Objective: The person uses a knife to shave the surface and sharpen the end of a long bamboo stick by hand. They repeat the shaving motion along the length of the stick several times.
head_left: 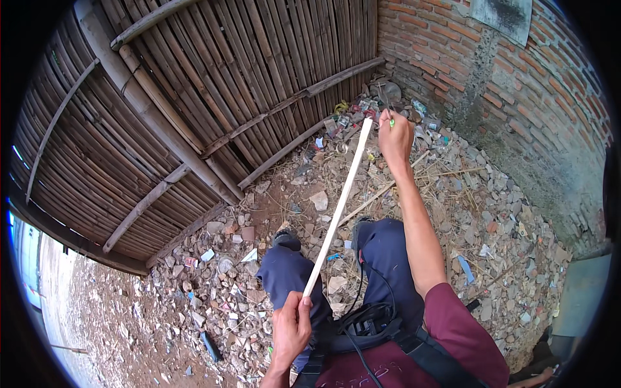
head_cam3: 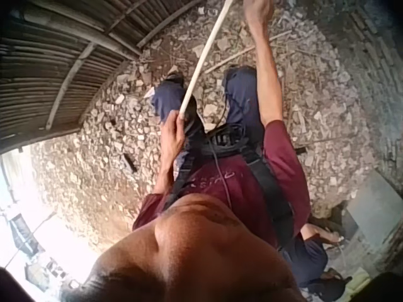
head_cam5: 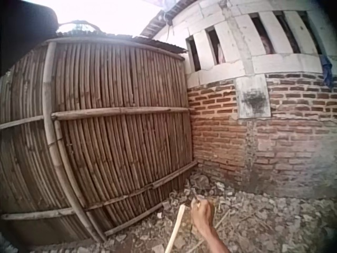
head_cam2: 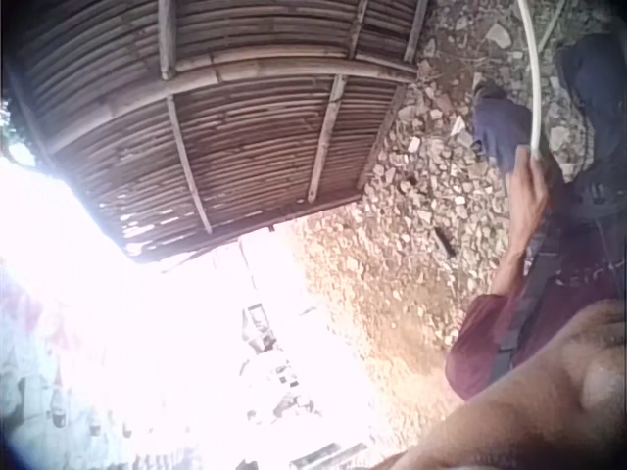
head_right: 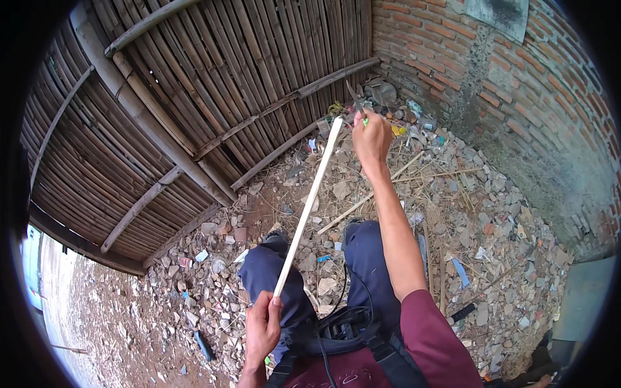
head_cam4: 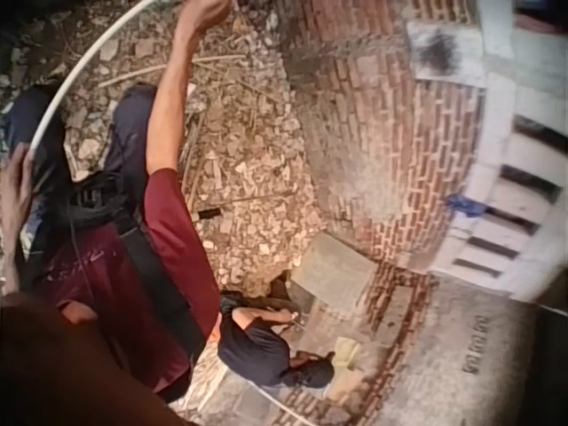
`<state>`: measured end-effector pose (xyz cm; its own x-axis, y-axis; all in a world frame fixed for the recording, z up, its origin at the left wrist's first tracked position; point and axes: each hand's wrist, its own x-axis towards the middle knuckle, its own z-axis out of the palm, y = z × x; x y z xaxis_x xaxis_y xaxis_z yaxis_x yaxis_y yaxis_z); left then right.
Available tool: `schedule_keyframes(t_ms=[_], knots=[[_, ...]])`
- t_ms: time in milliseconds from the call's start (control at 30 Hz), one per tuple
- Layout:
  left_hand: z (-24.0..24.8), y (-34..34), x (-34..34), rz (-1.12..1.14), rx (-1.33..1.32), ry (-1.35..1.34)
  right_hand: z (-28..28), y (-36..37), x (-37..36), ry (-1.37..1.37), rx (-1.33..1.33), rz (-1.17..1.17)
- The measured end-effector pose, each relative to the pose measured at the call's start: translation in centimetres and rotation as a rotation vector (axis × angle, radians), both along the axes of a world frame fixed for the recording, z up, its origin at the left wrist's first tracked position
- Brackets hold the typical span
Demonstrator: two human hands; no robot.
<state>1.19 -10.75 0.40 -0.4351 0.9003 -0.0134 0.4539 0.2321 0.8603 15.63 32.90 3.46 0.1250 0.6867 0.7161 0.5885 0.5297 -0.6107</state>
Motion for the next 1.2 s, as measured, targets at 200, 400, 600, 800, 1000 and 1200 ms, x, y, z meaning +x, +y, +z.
schedule_keyframes(t_ms=[200, 400, 600, 800, 1000, 1200], knots=[[0.3, 0.9, -0.9, 0.038, -0.013, -0.013, -0.8, -6.3, -1.3, 0.581, -0.349, 0.638], [0.9, 2.0, -0.3, 0.017, 0.037, -0.019, -2.0, -10.3, -1.1, 0.035, -0.215, 0.449], [1.4, 2.3, 0.1, -0.015, 0.053, -0.03, -1.9, -12.8, -1.6, -0.263, 0.04, 0.3], [1.9, 4.2, -0.1, -0.002, 0.095, -0.017, -3.4, -15.9, -2.2, -0.291, 0.01, 0.389], [3.5, 6.2, 0.6, 0.002, 0.083, -0.048, -3.7, -16.5, -2.6, -0.259, 0.013, 0.444], [2.2, 7.6, 0.9, 0.005, 0.137, -0.133, -3.5, -16.9, -2.3, -0.252, -0.055, 0.454]])
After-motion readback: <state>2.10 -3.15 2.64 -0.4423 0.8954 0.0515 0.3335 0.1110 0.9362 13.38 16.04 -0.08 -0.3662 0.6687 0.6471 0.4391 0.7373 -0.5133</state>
